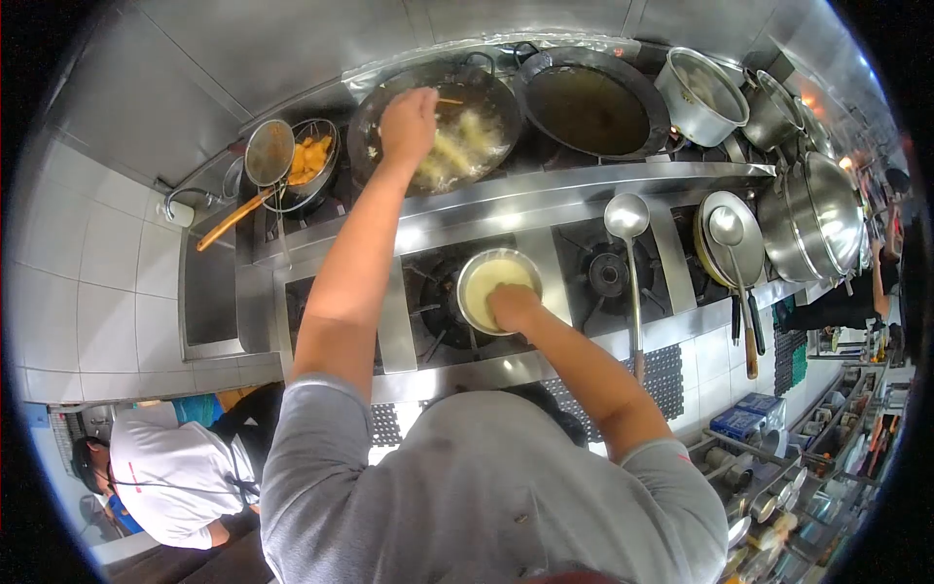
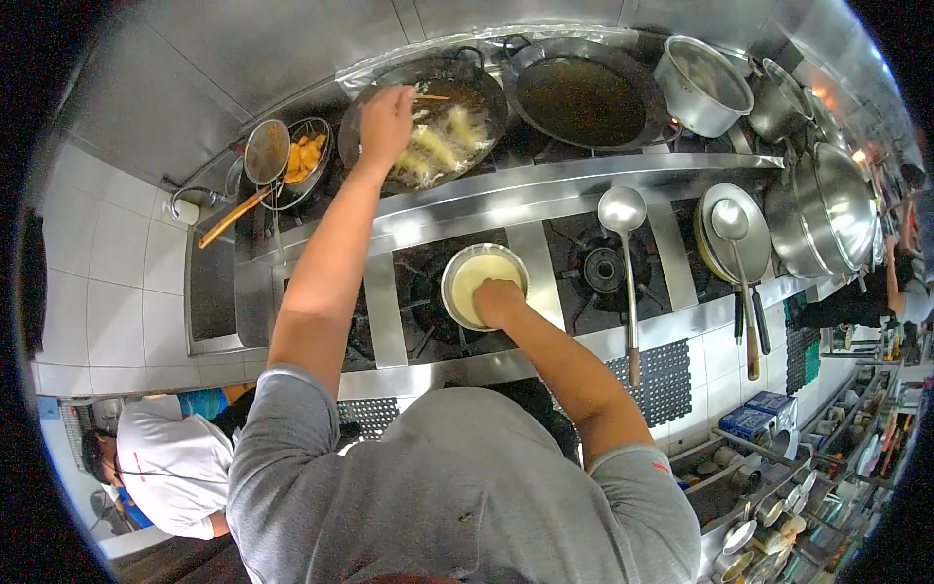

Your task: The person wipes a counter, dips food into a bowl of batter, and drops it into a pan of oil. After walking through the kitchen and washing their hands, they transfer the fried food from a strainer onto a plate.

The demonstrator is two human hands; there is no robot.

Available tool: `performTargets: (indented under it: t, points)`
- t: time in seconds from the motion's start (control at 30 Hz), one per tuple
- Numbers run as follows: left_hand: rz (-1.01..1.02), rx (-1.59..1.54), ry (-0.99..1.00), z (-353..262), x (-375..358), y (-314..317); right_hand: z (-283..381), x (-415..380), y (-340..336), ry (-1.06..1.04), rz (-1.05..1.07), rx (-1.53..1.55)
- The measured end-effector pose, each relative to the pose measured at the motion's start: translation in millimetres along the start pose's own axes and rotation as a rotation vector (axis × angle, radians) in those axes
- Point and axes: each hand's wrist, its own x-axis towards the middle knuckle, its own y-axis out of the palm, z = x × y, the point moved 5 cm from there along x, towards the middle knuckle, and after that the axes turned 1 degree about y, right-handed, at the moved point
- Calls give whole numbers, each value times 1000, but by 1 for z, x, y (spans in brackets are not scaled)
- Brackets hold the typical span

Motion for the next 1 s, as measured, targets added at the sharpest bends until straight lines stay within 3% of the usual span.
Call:
performTargets:
  t: [0.1, 0.27, 0.47, 0.63, 0.77, 0.83, 1.0]
  points:
    - [142, -152, 10, -2, -2, 37, 3, -2, -9, 8, -1, 3]
    - [444, 192, 91, 6, -2, 63, 2, 2, -3, 19, 54, -29]
    - [247, 218, 185, -4, 24, 18, 2, 3, 0, 25, 42, -17]
    - [138, 139, 142, -23, 30, 3, 8, -3, -12, 35, 2, -15]
    - [205, 121, 38, -9, 2, 15, 14, -14, -28, 55, 83, 2]
    - [43, 61, 7, -5, -5, 6, 7, -6, -15, 26, 77, -37]
    - [27, 30, -55, 6, -10, -14, 2, 3, -3, -6, 46, -19]
